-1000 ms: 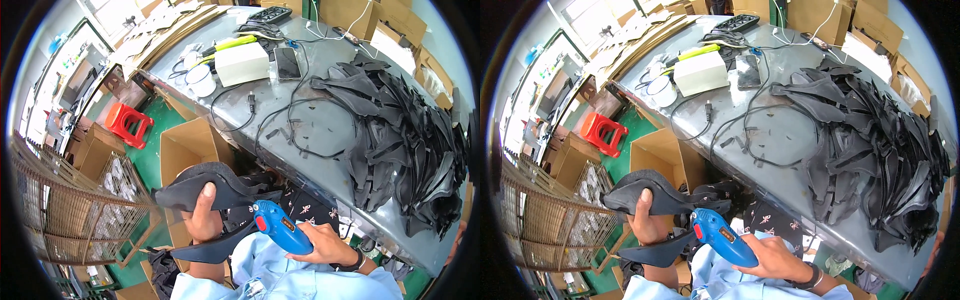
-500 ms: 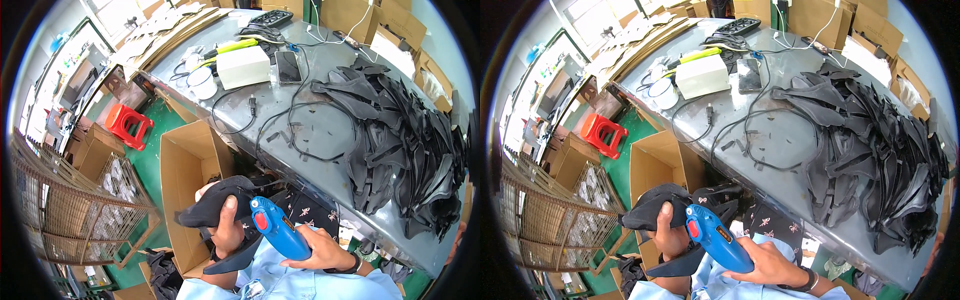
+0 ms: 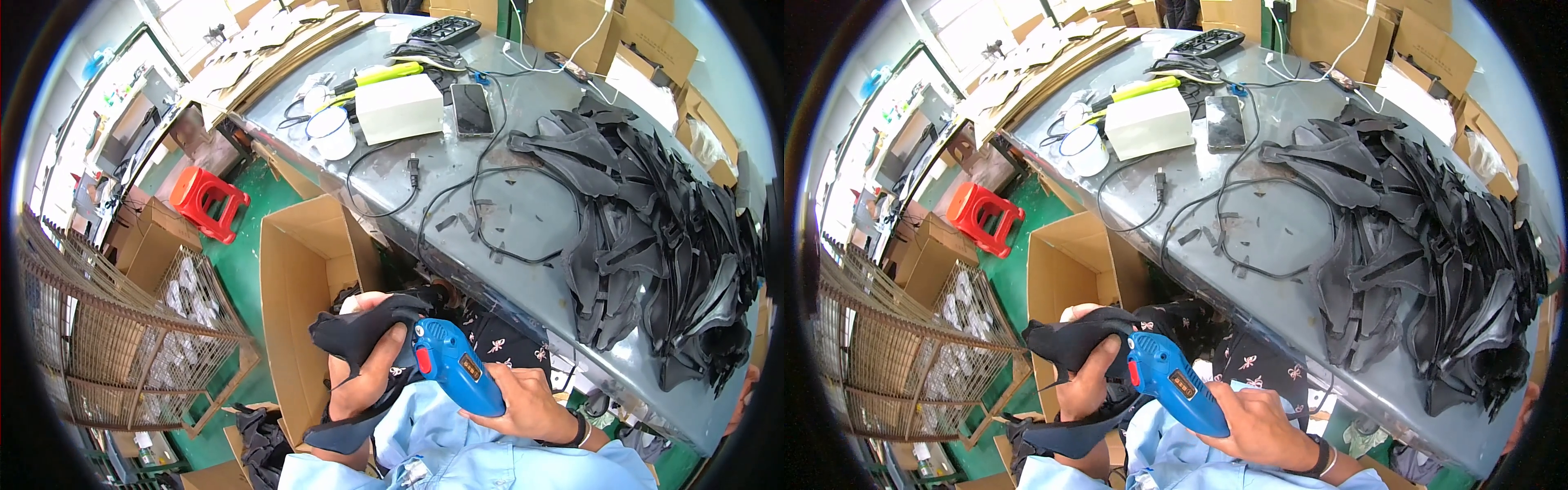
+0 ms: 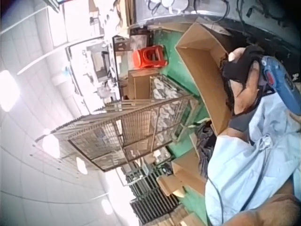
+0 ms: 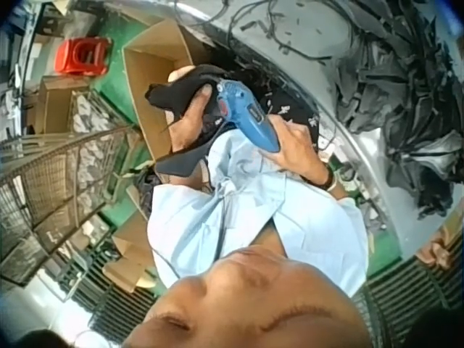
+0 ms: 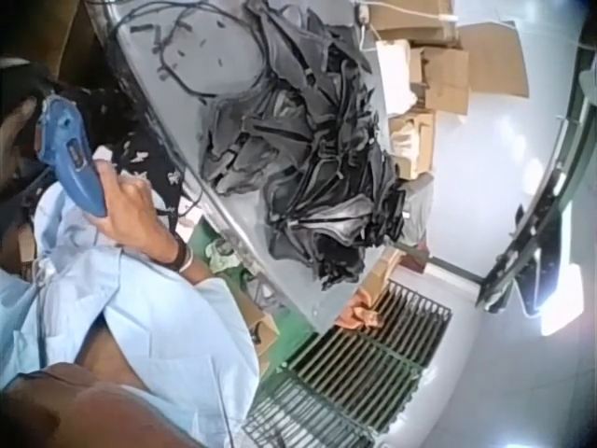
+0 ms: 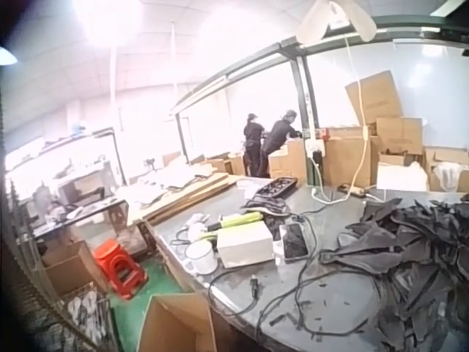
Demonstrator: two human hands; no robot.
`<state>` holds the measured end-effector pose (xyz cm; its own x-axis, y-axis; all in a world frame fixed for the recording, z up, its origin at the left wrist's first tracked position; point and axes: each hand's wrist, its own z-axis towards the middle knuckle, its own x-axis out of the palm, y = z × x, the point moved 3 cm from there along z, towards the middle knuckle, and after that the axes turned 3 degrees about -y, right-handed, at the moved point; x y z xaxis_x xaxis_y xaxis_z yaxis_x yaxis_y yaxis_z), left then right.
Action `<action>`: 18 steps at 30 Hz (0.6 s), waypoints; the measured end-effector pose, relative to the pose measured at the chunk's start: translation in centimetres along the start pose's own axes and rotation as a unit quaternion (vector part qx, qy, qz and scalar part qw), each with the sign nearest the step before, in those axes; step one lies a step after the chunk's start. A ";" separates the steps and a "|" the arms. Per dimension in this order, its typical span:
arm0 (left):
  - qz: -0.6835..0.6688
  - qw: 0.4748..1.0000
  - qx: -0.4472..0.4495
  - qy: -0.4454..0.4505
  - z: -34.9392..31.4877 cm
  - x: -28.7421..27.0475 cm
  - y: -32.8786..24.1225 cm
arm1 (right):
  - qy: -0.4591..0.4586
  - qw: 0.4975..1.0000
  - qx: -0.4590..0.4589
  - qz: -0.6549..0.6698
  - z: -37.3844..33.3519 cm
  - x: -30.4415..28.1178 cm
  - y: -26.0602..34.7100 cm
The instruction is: The person picks up black foam pieces one at a time from a pile and trims the edges using blue electric shears. After rotating each piece to trim all sides, they place the finished item into a cardboard box.
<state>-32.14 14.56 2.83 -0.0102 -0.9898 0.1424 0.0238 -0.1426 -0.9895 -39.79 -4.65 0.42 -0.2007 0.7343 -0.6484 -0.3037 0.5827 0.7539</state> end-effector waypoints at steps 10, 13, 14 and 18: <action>0.135 0.977 0.010 0.164 1.0 -1.1 0.8 | 0.022 0.999 -0.025 0.028 -0.1 0.1 0.2; 0.248 0.924 0.119 0.266 1.5 -0.7 0.1 | 0.019 0.997 -0.041 0.066 0.1 -0.2 0.6; 0.247 0.924 0.117 0.266 1.8 -0.8 0.0 | 0.016 0.996 -0.053 0.070 0.2 -0.3 0.7; 0.222 0.904 0.023 0.365 1.7 -0.4 0.5 | 0.015 0.996 -0.057 0.060 0.4 -1.1 0.4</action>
<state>-30.47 14.84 2.28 -0.6463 -0.6833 -0.3397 0.2292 0.2508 -0.9405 -39.26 -5.11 1.50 -0.2685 0.7853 -0.5579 -0.3793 0.4462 0.8106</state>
